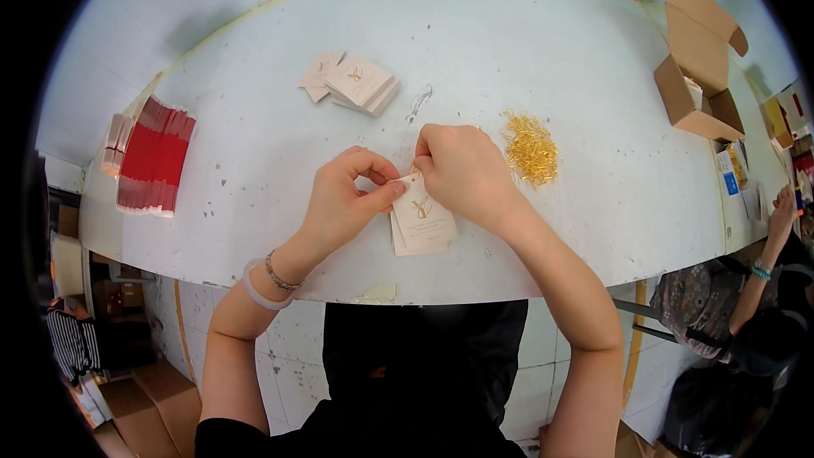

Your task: The person assembles small cards by inserting gold pins into pre-punched holes. They repeatedly pick up a card, insert a pin, and place the finished card into a cardboard box.

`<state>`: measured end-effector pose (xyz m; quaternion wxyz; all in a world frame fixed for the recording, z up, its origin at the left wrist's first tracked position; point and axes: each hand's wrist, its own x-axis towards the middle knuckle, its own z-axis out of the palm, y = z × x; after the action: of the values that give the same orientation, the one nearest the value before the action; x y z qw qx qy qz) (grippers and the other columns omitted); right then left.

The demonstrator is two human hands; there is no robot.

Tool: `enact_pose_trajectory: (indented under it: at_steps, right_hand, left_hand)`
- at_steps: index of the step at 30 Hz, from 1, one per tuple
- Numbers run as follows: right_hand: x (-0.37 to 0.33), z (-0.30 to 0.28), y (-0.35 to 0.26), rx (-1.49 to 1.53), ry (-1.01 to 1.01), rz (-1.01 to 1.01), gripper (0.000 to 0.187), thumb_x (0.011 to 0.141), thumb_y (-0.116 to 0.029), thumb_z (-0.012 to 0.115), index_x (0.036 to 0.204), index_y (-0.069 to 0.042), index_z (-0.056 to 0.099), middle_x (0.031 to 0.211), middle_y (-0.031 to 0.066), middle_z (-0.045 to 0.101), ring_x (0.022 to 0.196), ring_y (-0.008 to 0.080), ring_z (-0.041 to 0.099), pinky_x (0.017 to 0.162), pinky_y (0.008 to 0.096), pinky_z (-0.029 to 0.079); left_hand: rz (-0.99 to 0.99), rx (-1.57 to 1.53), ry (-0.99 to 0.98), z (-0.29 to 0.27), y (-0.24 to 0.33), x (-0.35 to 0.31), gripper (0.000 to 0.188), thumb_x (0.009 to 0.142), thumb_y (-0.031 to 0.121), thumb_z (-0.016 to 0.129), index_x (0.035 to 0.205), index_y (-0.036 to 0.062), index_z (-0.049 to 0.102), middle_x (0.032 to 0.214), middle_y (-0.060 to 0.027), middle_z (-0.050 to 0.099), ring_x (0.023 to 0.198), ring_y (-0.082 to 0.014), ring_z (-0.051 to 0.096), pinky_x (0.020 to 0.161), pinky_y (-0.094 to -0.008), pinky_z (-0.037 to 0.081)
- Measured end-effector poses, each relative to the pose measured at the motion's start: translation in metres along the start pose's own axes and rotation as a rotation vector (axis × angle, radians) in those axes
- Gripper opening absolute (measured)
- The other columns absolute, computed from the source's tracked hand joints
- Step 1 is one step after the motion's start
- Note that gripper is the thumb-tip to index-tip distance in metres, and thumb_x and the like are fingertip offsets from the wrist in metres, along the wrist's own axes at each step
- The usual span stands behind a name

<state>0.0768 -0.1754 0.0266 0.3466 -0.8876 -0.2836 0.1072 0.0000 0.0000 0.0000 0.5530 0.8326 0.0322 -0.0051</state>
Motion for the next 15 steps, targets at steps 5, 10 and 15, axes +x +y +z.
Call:
enact_pose_trajectory:
  at_steps: [5, 10, 15]
  right_hand:
    - [-0.0001, 0.0006, -0.0017, -0.020, 0.001, 0.006, 0.009, 0.083, -0.008, 0.060, 0.080, 0.000, 0.063, 0.076, 0.0160, 0.066, 0.074, 0.0328, 0.065, 0.066, 0.0424, 0.050]
    - [-0.0004, 0.0056, 0.0031, -0.020, 0.092, -0.059, 0.008, 0.082, -0.007, 0.063, 0.081, 0.001, 0.064, 0.082, 0.0146, 0.065, 0.075, 0.0327, 0.063, 0.068, 0.0405, 0.050]
    - [0.0001, -0.0036, 0.0062, 0.222, 0.103, 0.031, 0.008, 0.083, -0.006, 0.066, 0.086, 0.001, 0.068, 0.082, 0.0106, 0.066, 0.072, 0.0211, 0.064, 0.063, 0.0326, 0.051]
  left_hand:
    - [0.156, 0.164, 0.088, 0.0050, -0.0016, -0.0003, 0.026, 0.072, 0.013, 0.081, 0.093, 0.0059, 0.067, 0.093, -0.0018, 0.056, 0.079, -0.0122, 0.050, 0.061, -0.0257, 0.046]
    - [0.154, 0.194, 0.082, 0.0045, 0.0010, 0.0005, 0.029, 0.071, 0.015, 0.080, 0.093, 0.0038, 0.065, 0.096, -0.0085, 0.058, 0.082, -0.0197, 0.057, 0.071, -0.0311, 0.049]
    - [0.198, 0.210, 0.122, 0.0033, 0.0014, -0.0009, 0.027, 0.073, 0.013, 0.079, 0.094, 0.0042, 0.066, 0.095, -0.0062, 0.057, 0.080, -0.0164, 0.054, 0.065, -0.0283, 0.047]
